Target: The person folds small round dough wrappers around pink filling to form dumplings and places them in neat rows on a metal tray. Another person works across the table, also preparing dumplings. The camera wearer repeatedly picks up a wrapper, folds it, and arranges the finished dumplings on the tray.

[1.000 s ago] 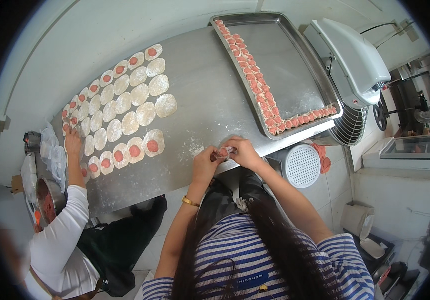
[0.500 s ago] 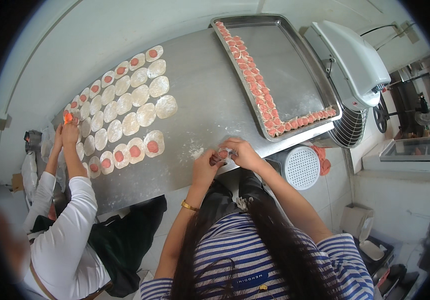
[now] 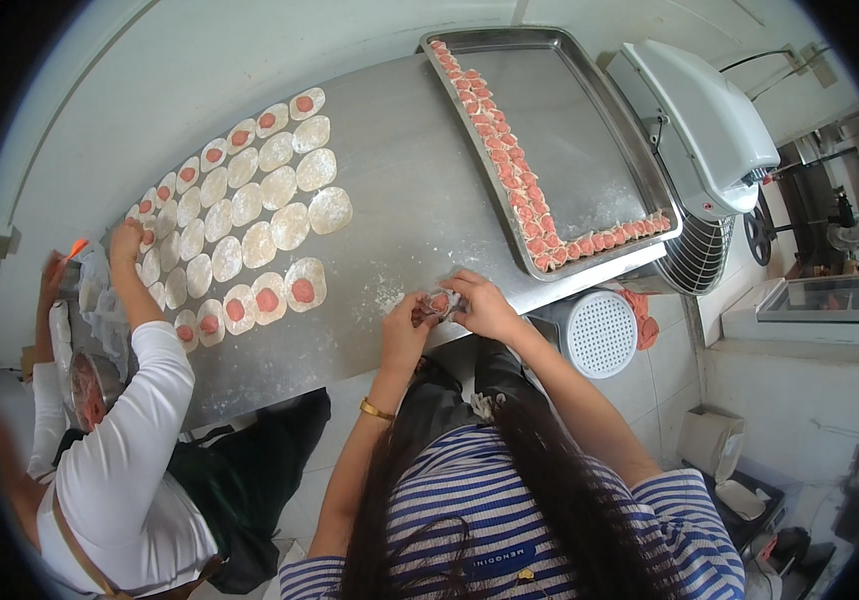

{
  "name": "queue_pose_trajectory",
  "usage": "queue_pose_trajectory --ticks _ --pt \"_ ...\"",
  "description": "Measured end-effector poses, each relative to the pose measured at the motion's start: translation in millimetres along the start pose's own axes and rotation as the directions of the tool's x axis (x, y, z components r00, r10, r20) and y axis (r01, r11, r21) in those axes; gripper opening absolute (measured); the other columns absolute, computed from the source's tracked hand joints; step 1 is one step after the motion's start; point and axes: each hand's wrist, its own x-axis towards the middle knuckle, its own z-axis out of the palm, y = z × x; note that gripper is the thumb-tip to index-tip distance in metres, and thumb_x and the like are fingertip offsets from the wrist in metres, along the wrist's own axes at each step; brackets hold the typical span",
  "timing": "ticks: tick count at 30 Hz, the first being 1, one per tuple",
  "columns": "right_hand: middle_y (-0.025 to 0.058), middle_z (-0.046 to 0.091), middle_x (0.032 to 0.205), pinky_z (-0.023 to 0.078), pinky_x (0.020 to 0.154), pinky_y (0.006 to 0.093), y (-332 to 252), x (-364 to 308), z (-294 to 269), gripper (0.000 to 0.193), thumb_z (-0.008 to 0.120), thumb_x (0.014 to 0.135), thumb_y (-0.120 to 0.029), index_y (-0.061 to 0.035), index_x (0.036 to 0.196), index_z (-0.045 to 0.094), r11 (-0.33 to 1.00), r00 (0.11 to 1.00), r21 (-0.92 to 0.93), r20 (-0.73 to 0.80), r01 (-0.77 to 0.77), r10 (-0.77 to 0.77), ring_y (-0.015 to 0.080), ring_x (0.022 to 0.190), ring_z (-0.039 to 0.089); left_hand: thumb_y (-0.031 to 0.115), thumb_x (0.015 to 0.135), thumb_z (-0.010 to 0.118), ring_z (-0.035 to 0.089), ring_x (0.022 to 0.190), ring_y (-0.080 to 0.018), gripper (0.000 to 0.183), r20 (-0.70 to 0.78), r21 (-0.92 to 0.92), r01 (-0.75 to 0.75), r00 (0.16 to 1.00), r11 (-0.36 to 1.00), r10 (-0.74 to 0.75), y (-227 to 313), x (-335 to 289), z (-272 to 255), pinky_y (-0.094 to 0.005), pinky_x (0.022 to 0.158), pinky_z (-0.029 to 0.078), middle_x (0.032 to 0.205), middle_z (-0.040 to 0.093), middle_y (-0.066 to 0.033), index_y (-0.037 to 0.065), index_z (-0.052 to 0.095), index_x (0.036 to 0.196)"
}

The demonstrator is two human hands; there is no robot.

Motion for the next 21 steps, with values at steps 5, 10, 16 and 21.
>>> queue_pose_trajectory --ticks 5,10,16,21 --pt "0.0118 0.058 0.100 0.050 0.069 0.0349 18 -3 9 0.046 0.063 0.062 0.009 -0.0044 0.105 0.061 0.997 0.998 -0.040 -0.002 0.067 -0.068 0.0312 0.083 0.061 0.000 0.071 0.072 0.067 0.073 -0.0158 0.024 0.057 0.053 0.042 0.997 0.998 -0.045 7 3 3 -0.0280 0.066 0.053 0.079 0.067 -0.0101 0.001 0.060 0.092" --pt "0.0121 0.059 0.097 0.049 0.072 0.0363 -2 -3 0 0.043 0.063 0.062 0.009 -0.0040 0.103 0.061 0.998 0.999 -0.023 -0.012 0.050 -0.051 0.0324 0.085 0.060 -0.001 0.069 0.072 0.067 0.074 -0.0161 0.025 0.027 0.168 -0.084 0.996 0.982 0.081 4 1 -4 -0.0285 0.066 0.052 0.081 0.067 -0.0091 0.001 0.061 0.092" --pt "0.0126 0.059 0.097 0.049 0.073 0.0366 9 -8 5 0.042 0.062 0.063 0.010 -0.0024 0.103 0.061 0.995 0.999 -0.098 -0.032 0.033 -0.036 0.0323 0.087 0.060 -0.002 0.069 0.072 0.067 0.074 -0.0158 0.028 0.019 0.083 -0.063 0.998 0.995 0.061 -6 3 1 -0.0281 0.066 0.052 0.081 0.068 -0.0088 0.002 0.061 0.095" --pt "0.0140 0.058 0.095 0.049 0.070 0.0391 6 -5 7 0.039 0.060 0.061 0.011 -0.0015 0.099 0.062 1.000 0.998 -0.005 -0.053 0.018 -0.019 0.0340 0.085 0.059 -0.002 0.070 0.071 0.066 0.074 -0.0159 0.028 0.026 0.039 -0.021 0.999 0.999 0.020 -6 4 5 -0.0278 0.066 0.052 0.082 0.067 -0.0091 0.002 0.061 0.096"
